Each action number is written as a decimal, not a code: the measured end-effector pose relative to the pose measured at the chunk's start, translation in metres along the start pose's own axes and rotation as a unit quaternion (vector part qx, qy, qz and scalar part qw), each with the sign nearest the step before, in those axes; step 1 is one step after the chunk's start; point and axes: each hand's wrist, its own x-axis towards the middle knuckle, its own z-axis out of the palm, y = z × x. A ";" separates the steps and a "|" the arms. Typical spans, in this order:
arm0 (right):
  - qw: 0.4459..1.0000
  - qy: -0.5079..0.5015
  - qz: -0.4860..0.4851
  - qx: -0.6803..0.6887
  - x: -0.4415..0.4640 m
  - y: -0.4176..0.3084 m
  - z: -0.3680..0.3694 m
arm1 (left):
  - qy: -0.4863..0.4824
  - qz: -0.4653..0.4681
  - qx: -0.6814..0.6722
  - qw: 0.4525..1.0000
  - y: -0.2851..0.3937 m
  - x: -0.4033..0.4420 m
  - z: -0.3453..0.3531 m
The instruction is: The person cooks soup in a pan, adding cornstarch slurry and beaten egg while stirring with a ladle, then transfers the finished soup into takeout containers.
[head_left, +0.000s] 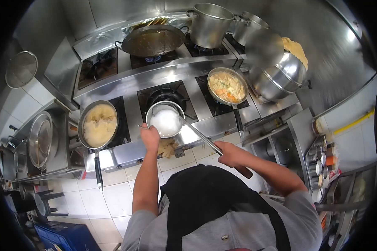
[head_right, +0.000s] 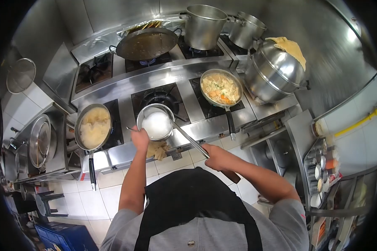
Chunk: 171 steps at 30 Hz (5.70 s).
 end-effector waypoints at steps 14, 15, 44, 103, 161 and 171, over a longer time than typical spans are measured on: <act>0.983 -0.095 0.144 0.067 -0.029 -0.021 -0.019 | -0.020 -0.043 -0.006 0.999 -0.007 0.004 0.003; 1.000 -0.007 -0.009 -0.002 -0.028 0.003 -0.009 | -0.019 -0.035 -0.041 0.998 -0.012 0.004 0.004; 0.985 -0.078 0.144 0.062 -0.012 -0.025 -0.031 | -0.022 -0.055 -0.021 0.998 -0.004 0.004 0.006; 0.980 -0.123 0.131 0.086 0.011 -0.033 -0.057 | -0.029 -0.058 0.007 0.998 -0.002 0.006 0.005; 0.957 0.084 0.027 -0.276 0.004 0.016 0.032 | -0.017 -0.052 -0.059 0.997 -0.016 0.018 0.023; 0.986 -0.082 0.122 -0.084 0.018 -0.060 -0.054 | -0.053 -0.020 -0.044 0.997 0.000 0.013 0.001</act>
